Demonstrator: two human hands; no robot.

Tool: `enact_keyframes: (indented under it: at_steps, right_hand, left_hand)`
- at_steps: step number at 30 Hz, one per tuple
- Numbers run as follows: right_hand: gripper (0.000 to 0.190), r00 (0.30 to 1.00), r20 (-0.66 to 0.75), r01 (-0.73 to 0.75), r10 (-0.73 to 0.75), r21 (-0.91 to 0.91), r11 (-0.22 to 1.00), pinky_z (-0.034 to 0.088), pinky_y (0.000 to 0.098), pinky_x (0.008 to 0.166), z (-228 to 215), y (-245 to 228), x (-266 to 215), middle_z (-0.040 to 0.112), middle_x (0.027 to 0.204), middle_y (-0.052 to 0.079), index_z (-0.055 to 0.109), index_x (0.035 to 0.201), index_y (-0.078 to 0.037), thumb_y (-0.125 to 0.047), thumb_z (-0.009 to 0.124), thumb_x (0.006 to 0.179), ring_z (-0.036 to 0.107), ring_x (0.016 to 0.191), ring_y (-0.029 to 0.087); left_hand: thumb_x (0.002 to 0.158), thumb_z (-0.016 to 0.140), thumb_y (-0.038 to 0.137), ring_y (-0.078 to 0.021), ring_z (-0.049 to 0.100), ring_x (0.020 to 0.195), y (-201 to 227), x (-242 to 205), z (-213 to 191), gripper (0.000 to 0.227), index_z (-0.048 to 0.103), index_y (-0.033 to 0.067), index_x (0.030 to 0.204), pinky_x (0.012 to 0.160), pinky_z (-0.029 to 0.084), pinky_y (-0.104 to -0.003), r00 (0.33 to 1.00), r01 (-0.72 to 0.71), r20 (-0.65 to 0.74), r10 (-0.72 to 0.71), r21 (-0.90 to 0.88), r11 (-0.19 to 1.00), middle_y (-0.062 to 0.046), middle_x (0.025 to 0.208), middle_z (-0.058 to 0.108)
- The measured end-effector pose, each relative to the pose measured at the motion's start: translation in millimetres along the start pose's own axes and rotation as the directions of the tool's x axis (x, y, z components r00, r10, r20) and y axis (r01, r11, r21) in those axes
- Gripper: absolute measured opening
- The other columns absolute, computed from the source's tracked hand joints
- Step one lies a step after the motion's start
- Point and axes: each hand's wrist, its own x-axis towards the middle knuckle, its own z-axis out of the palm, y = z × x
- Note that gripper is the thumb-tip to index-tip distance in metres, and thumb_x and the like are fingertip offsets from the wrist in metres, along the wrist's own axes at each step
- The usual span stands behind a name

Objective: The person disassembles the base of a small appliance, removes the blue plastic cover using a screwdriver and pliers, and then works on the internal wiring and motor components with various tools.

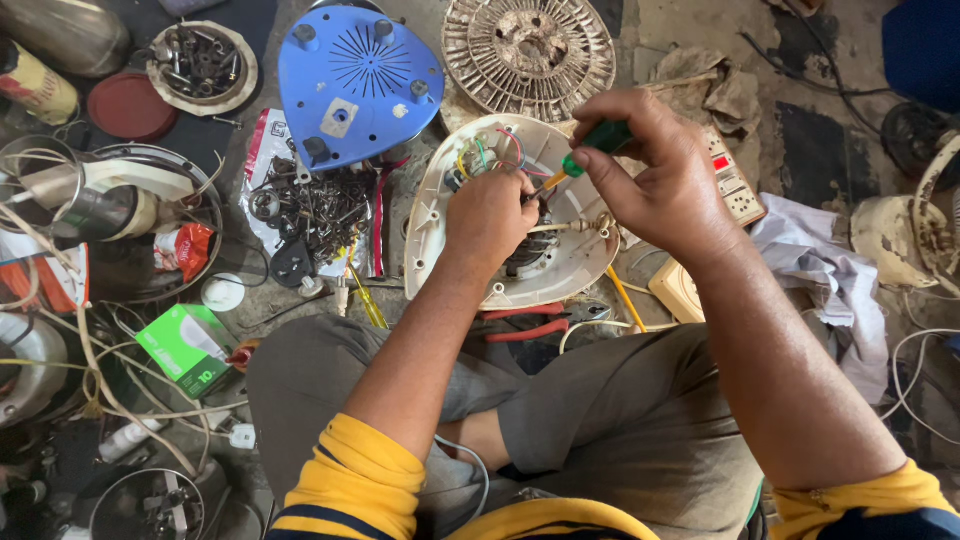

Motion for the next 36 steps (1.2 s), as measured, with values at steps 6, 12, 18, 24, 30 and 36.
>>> enact_keyframes:
  at_steps: [6,12,18,24,30,36]
  right_hand:
    - [0.029,0.998,-0.008,-0.066,0.066,-0.141,0.988,0.064,0.0316,0.092,-1.2,-9.1,10.3,0.072,0.113,0.009,0.058,0.126,-0.002,0.001,0.073,0.101,0.075,0.105,0.017]
    - [0.024,0.963,0.267,0.02,0.028,-0.175,0.984,0.063,0.033,0.08,-9.6,-11.6,43.1,0.073,0.104,0.007,0.065,0.11,-0.003,0.006,0.072,0.089,0.076,0.096,0.018]
    - [0.021,0.951,0.298,-0.093,0.087,0.005,0.996,0.063,0.0321,0.091,-16.6,-7.0,44.9,0.073,0.107,0.007,0.059,0.106,-0.002,0.007,0.067,0.089,0.073,0.107,0.015]
    - [0.021,0.959,0.261,-0.104,0.111,-0.042,0.994,0.062,0.033,0.087,-16.1,-4.7,41.0,0.074,0.105,0.007,0.06,0.105,-0.003,0.008,0.066,0.088,0.074,0.103,0.016]
    - [0.022,0.951,0.301,-0.058,0.063,-0.025,0.998,0.061,0.031,0.085,-16.3,-1.2,41.3,0.074,0.104,0.005,0.058,0.105,-0.003,0.008,0.065,0.087,0.075,0.102,0.015]
    - [0.024,0.926,0.374,-0.058,0.057,-0.01,0.998,0.059,0.0306,0.079,-24.4,5.6,48.3,0.074,0.103,0.005,0.061,0.104,-0.004,0.009,0.063,0.085,0.073,0.096,0.015]
  left_hand:
    - [0.078,0.081,0.026,-0.0334,0.072,0.083,1.4,1.4,-0.4,0.018,0.077,0.0135,0.091,0.074,0.056,-0.046,0.999,0.029,0.024,-0.029,0.036,0.999,-0.011,0.085,0.074]
    - [0.077,0.082,0.026,-0.0335,0.072,0.084,-0.2,0.8,2.9,0.021,0.077,0.0129,0.092,0.076,0.056,-0.046,1.0,0.003,-0.008,-0.003,0.046,0.999,-0.012,0.087,0.075]
    - [0.081,0.08,0.022,-0.0333,0.071,0.089,-0.2,0.8,0.0,0.018,0.077,0.0134,0.096,0.078,0.056,-0.046,0.999,-0.046,0.023,0.046,0.014,0.999,-0.011,0.096,0.075]
    - [0.068,0.088,0.028,-0.0348,0.069,0.092,10.5,-3.6,-9.7,0.039,0.071,0.0048,0.095,0.078,0.054,-0.046,0.976,-0.193,-0.109,0.187,-0.045,0.98,-0.011,0.101,0.069]
    - [0.08,0.083,0.022,-0.0341,0.07,0.09,19.2,-0.3,-7.1,0.021,0.073,0.0074,0.091,0.079,0.054,-0.046,0.999,0.016,0.035,-0.019,0.077,0.997,-0.012,0.1,0.069]
    - [0.084,0.08,0.016,-0.0348,0.07,0.092,5.4,3.2,0.8,0.018,0.071,0.0044,0.094,0.081,0.054,-0.046,0.994,-0.086,0.065,0.085,0.027,0.996,-0.013,0.102,0.068]
